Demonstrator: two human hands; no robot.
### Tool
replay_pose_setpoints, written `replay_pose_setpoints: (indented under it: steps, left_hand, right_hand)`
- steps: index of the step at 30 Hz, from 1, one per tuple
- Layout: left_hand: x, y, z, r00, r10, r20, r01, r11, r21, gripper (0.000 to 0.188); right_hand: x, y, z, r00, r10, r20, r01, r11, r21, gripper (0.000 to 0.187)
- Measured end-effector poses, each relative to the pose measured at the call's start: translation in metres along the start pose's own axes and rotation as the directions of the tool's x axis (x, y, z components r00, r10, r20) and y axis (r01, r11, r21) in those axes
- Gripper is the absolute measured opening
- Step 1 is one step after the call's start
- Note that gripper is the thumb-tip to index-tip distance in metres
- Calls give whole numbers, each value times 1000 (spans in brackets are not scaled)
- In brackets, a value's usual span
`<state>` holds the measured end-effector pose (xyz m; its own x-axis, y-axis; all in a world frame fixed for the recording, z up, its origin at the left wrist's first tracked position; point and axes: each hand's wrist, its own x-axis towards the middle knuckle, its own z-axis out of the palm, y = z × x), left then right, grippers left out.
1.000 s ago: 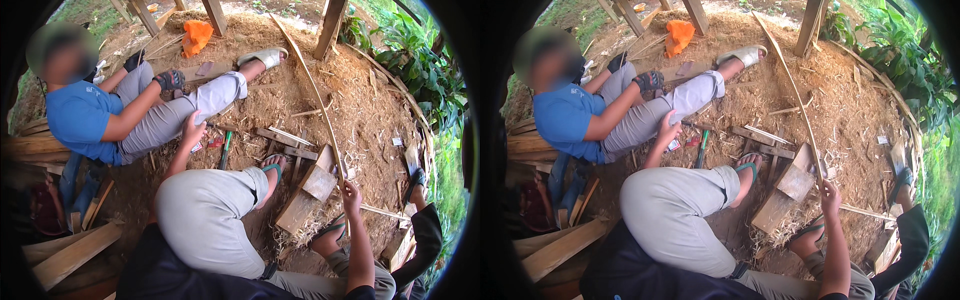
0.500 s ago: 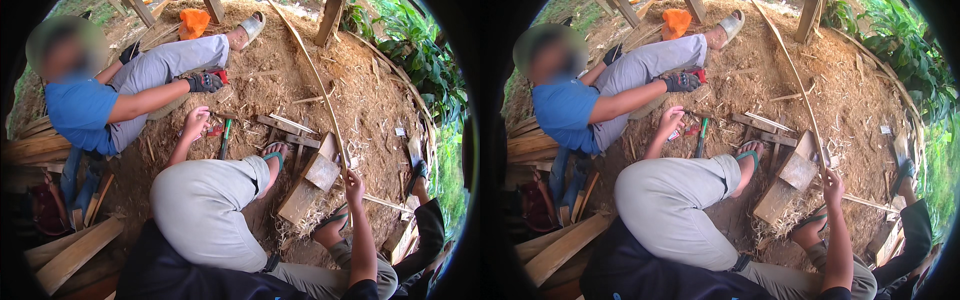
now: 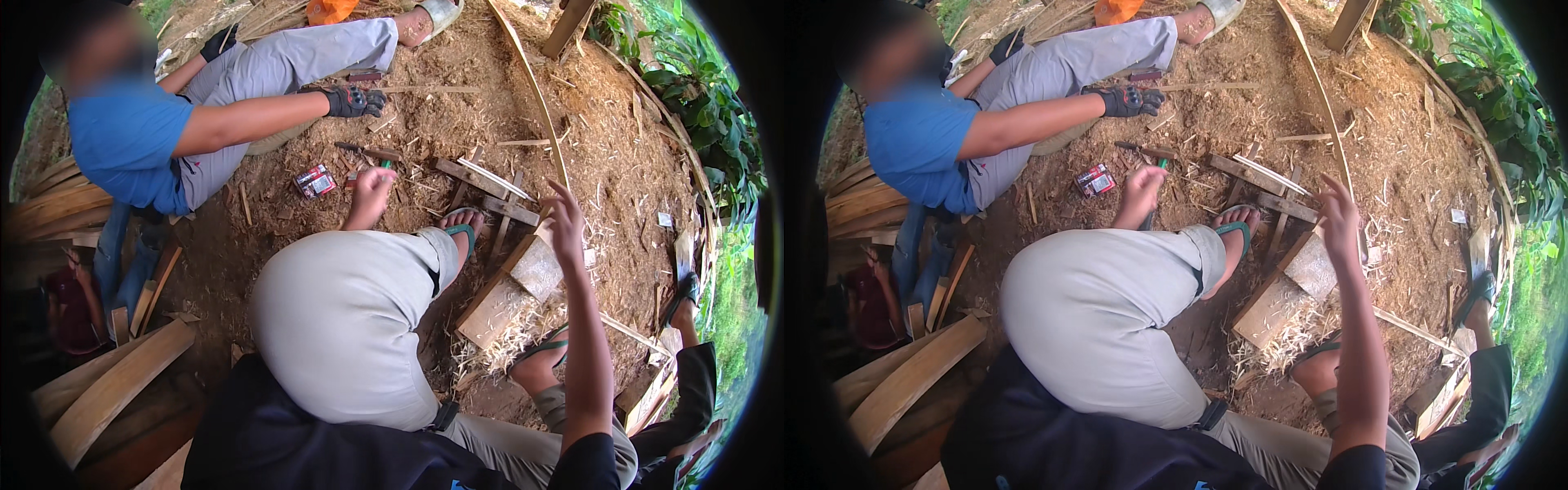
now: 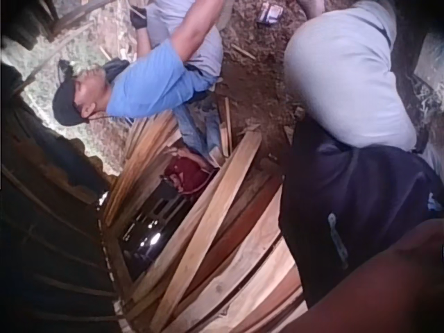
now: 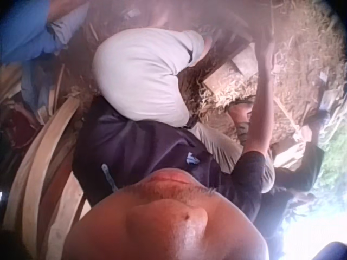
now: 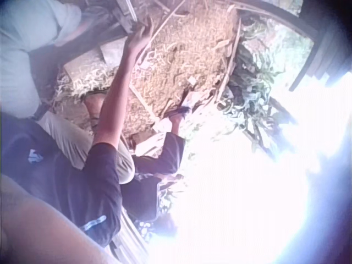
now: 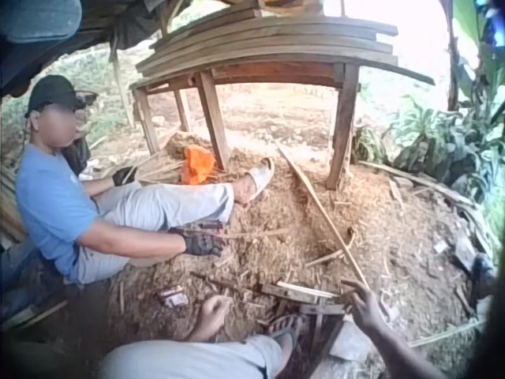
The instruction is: The person sits on the ground and uses a hand saw to shave thin strips from a piece of wood. They repeatedly pull the saw across the wood to create shavings and then inspect the resulting strips.
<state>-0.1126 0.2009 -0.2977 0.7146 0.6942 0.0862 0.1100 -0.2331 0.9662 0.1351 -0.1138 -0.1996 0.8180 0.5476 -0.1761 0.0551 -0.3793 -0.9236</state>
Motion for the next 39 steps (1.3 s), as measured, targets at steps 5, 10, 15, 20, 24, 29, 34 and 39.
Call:
replay_pose_setpoints:
  steps: [5, 10, 15, 20, 24, 29, 34, 39]
  left_hand:
    - [-61, -17, 44, 901, -203, 382, 222, 975, -5, 19]
    - [-77, -11, 80, 833, -244, 497, 262, 964, 36, 19]
    - [-80, -17, 102, 806, -267, 528, 290, 956, 40, 19]
    - [-75, -22, 125, 775, -267, 572, 305, 952, 30, 19]
    - [-72, -21, 133, 768, -256, 587, 301, 953, 21, 19]
    - [-69, -21, 139, 766, -241, 595, 290, 957, 14, 19]
    - [-72, -16, 129, 778, -246, 579, 282, 959, 28, 19]
    - [-69, -13, 99, 808, -247, 536, 266, 963, 42, 19]
  right_hand:
    - [66, -34, 125, 852, 233, 469, -458, 767, 451, 45]
    - [108, -28, 211, 775, 301, 555, -580, 688, 437, 63]
    - [135, -46, 241, 766, 293, 573, -576, 709, 407, 83]
    - [156, -23, 249, 811, 293, 506, -561, 634, 532, 93]
    - [154, -17, 251, 835, 43, 548, -514, 414, 751, 48]
    - [135, -25, 211, 864, 122, 488, -455, 600, 657, 23]
    - [91, -34, 153, 911, 211, 356, -388, 731, 561, 25]
    - [38, -46, 49, 945, 136, 296, -290, 764, 576, 28]
